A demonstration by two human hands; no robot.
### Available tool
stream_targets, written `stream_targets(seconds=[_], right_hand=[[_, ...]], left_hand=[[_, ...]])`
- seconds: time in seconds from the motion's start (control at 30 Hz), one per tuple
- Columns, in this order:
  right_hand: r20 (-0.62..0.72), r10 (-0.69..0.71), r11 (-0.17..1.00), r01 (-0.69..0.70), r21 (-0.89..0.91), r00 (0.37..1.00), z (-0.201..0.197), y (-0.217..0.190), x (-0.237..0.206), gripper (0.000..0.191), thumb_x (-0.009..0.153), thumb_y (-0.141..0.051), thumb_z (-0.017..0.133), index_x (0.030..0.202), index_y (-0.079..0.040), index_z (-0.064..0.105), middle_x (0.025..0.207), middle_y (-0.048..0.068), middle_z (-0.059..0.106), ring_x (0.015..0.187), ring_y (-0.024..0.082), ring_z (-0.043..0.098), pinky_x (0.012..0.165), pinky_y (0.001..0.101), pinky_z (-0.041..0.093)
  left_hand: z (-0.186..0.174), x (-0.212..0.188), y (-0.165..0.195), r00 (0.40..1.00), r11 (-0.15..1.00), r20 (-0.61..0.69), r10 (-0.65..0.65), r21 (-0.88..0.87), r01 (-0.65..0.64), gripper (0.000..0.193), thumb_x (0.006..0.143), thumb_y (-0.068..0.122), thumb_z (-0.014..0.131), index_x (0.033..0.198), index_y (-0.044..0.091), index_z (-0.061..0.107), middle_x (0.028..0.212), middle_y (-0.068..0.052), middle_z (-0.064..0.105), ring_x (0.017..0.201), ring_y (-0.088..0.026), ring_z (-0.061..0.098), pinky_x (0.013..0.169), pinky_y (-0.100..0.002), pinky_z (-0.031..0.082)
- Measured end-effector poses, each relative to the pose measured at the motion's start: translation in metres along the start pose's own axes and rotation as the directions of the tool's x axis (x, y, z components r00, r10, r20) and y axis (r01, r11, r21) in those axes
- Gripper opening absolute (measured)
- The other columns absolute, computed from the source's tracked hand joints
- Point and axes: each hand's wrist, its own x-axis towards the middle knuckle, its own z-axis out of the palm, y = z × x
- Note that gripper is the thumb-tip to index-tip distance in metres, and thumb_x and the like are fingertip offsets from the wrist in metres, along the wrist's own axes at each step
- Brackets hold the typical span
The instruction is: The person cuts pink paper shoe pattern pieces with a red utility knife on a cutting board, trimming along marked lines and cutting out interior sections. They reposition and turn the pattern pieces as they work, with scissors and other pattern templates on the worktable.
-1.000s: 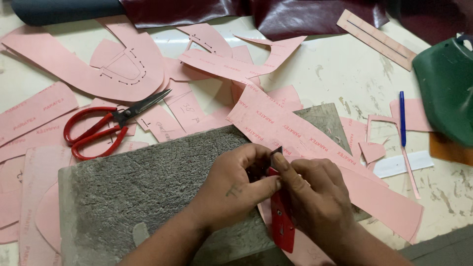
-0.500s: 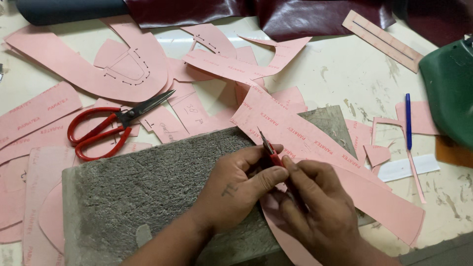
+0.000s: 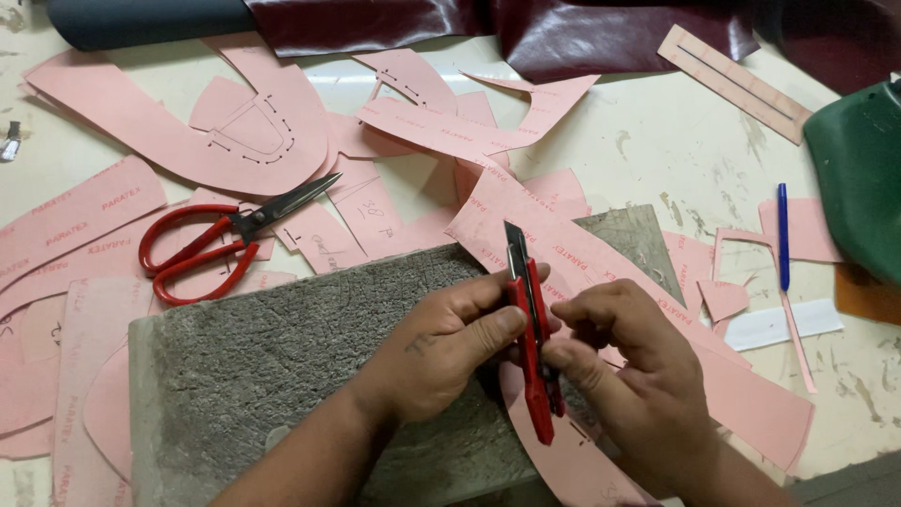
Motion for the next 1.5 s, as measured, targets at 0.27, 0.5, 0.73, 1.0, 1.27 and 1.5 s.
stream_targets(seconds=[0.27, 0.5, 0.73, 1.0, 1.27, 1.5], right_hand=[[0.130, 0.032, 0.999, -0.035, 0.019, 0.991, -0.001, 0.002, -0.010, 0.024, 0.087, -0.003, 0.076, 0.110, 0.000, 0.070, 0.099, 0.006, 0.068, 0.080, 0.011, 0.071, 0.062, 0.0211, 0.061], [0.051, -0.113, 0.991, 0.116, -0.063, 0.992, 0.007, -0.004, -0.008, 0.032, 0.090, 0.003, 0.069, 0.122, 0.001, 0.070, 0.110, 0.009, 0.066, 0.086, 0.012, 0.071, 0.069, 0.0229, 0.060], [-0.010, 0.067, 0.996, -0.067, -0.054, 0.998, 0.015, 0.012, -0.013, 0.024, 0.092, -0.008, 0.074, 0.114, 0.001, 0.070, 0.109, 0.008, 0.064, 0.085, 0.012, 0.071, 0.069, 0.0242, 0.059], [0.035, -0.301, 0.915, 0.298, -0.272, 0.953, 0.008, -0.004, -0.002, 0.028, 0.093, -0.007, 0.069, 0.119, 0.002, 0.067, 0.110, 0.013, 0.064, 0.088, 0.019, 0.071, 0.071, 0.0283, 0.060], [-0.005, -0.188, 0.944, 0.179, -0.276, 0.982, 0.021, 0.016, 0.005, 0.037, 0.089, -0.015, 0.080, 0.113, -0.004, 0.054, 0.103, 0.010, 0.062, 0.079, 0.015, 0.069, 0.065, 0.0287, 0.061], [-0.119, 0.193, 0.973, -0.174, 0.154, 0.974, -0.012, 0.004, -0.025, 0.049, 0.088, -0.005, 0.073, 0.130, 0.000, 0.050, 0.102, 0.011, 0.066, 0.089, 0.015, 0.069, 0.077, 0.0297, 0.060]], left_hand=[[-0.001, 0.001, -0.004, 0.999, 0.996, -0.025, -0.035, -0.078, 0.033, 0.050, 0.106, 0.021, 0.052, 0.150, -0.002, 0.049, 0.119, -0.010, 0.070, 0.102, -0.013, 0.068, 0.089, -0.031, 0.058], [0.000, 0.002, 0.000, 0.997, 0.992, -0.020, -0.077, 0.104, 0.078, 0.043, 0.109, 0.024, 0.050, 0.138, -0.006, 0.061, 0.104, -0.010, 0.073, 0.089, -0.014, 0.070, 0.080, -0.031, 0.059], [0.003, 0.002, 0.003, 0.997, 0.996, -0.024, -0.067, -0.055, 0.066, 0.046, 0.105, 0.020, 0.052, 0.146, -0.002, 0.053, 0.101, -0.010, 0.070, 0.077, -0.015, 0.069, 0.070, -0.033, 0.060], [0.000, 0.003, -0.005, 1.000, 0.970, 0.025, 0.017, -0.241, -0.010, 0.036, 0.107, 0.017, 0.053, 0.136, -0.003, 0.052, 0.108, -0.014, 0.068, 0.083, -0.022, 0.073, 0.075, -0.036, 0.062], [0.000, 0.002, -0.004, 0.994, 0.990, -0.106, 0.009, -0.138, -0.024, 0.031, 0.102, 0.016, 0.057, 0.130, 0.002, 0.057, 0.116, -0.009, 0.070, 0.101, -0.015, 0.069, 0.086, -0.033, 0.059], [0.022, -0.003, -0.006, 0.973, 0.961, -0.227, -0.031, 0.260, 0.092, 0.039, 0.095, 0.018, 0.067, 0.130, 0.003, 0.063, 0.099, -0.009, 0.074, 0.086, -0.016, 0.070, 0.078, -0.031, 0.061]])
